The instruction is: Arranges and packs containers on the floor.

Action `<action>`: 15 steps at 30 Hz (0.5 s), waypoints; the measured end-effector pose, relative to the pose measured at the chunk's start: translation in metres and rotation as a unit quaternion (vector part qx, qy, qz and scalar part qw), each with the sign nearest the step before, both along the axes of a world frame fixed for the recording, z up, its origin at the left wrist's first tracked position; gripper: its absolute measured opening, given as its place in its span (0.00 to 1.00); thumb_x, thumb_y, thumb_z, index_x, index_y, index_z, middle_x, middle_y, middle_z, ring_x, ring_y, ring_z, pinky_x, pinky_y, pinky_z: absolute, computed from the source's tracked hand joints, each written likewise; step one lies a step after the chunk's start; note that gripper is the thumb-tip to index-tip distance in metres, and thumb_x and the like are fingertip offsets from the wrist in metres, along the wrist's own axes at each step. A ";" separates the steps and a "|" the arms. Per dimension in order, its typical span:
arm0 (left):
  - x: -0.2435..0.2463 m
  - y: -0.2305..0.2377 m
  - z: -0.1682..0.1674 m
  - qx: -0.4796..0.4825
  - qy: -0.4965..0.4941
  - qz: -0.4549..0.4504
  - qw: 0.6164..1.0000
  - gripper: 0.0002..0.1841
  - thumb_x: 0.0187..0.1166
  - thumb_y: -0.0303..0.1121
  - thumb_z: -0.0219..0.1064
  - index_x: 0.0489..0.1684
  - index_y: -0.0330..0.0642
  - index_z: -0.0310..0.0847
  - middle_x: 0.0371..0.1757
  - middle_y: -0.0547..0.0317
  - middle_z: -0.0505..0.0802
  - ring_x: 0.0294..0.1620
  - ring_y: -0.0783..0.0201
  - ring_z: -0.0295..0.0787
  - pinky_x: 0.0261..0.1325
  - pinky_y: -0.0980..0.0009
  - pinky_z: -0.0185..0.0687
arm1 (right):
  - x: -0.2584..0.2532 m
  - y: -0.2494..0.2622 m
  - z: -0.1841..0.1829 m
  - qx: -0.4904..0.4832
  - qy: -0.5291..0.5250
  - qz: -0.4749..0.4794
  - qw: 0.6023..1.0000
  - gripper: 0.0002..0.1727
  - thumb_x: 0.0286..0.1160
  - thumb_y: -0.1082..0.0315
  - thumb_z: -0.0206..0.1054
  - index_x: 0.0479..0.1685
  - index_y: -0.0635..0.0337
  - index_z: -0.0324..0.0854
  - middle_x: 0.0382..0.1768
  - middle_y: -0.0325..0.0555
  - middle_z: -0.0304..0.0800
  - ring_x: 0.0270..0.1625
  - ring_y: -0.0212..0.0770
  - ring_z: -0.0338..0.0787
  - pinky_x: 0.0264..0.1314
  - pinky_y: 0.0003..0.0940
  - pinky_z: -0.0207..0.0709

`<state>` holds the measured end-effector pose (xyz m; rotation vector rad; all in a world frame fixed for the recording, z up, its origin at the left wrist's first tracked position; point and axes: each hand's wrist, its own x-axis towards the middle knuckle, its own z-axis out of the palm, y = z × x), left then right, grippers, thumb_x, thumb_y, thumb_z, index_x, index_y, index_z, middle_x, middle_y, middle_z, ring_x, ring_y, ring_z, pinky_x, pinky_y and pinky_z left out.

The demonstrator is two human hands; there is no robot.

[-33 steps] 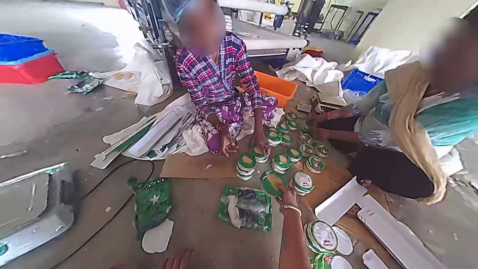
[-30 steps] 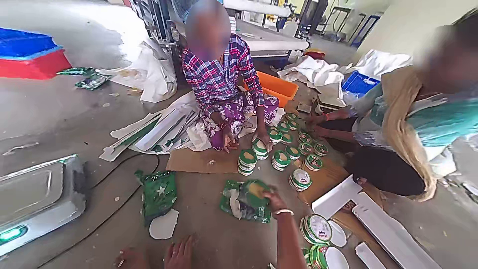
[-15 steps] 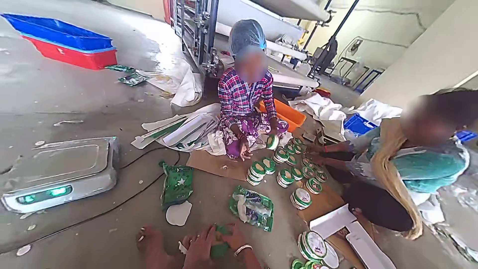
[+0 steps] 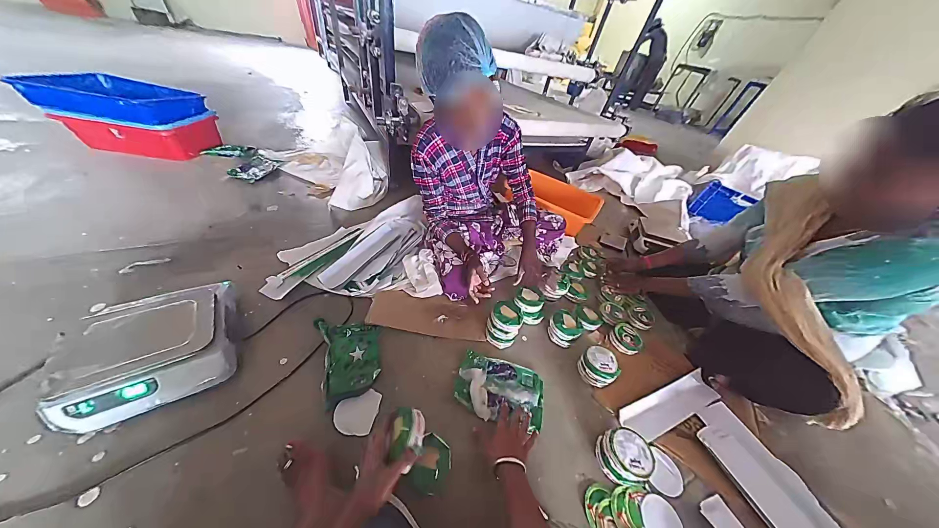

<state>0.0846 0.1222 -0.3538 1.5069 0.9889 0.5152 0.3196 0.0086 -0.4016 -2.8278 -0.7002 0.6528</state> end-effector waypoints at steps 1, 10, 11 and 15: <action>0.003 -0.005 -0.005 0.090 0.060 -0.039 0.993 0.54 0.58 0.41 0.81 0.89 0.30 0.57 0.85 0.25 0.68 0.86 0.31 0.62 0.85 0.35 0.56 | 0.002 0.000 -0.003 0.008 -0.011 0.007 1.000 0.60 0.68 0.29 0.68 0.95 0.56 0.49 0.95 0.66 0.34 0.96 0.71 0.31 0.89 0.77 0.22; 0.007 -0.036 -0.035 0.276 0.136 -0.101 0.946 0.59 0.49 0.41 0.89 0.86 0.24 0.58 0.81 0.22 0.73 0.80 0.26 0.72 0.81 0.36 0.67 | 0.000 0.002 -0.015 0.054 -0.081 0.031 0.995 0.38 0.80 0.44 0.66 0.87 0.51 0.70 0.93 0.65 0.47 0.95 0.70 0.40 0.89 0.78 0.26; 0.005 -0.036 -0.038 0.283 0.114 -0.089 0.948 0.60 0.47 0.42 0.90 0.86 0.23 0.59 0.79 0.21 0.75 0.78 0.25 0.74 0.79 0.34 0.68 | -0.003 0.002 -0.016 0.071 -0.095 0.036 0.992 0.36 0.79 0.46 0.68 0.85 0.51 0.72 0.93 0.65 0.49 0.95 0.70 0.41 0.89 0.78 0.26; 0.001 -0.037 -0.033 0.251 0.121 -0.094 0.956 0.56 0.55 0.41 0.87 0.86 0.23 0.58 0.79 0.21 0.75 0.79 0.26 0.74 0.81 0.33 0.64 | -0.021 0.005 -0.020 0.146 -0.191 0.106 0.965 0.27 0.76 0.65 0.69 0.77 0.54 0.81 0.84 0.68 0.68 0.89 0.72 0.61 0.85 0.82 0.40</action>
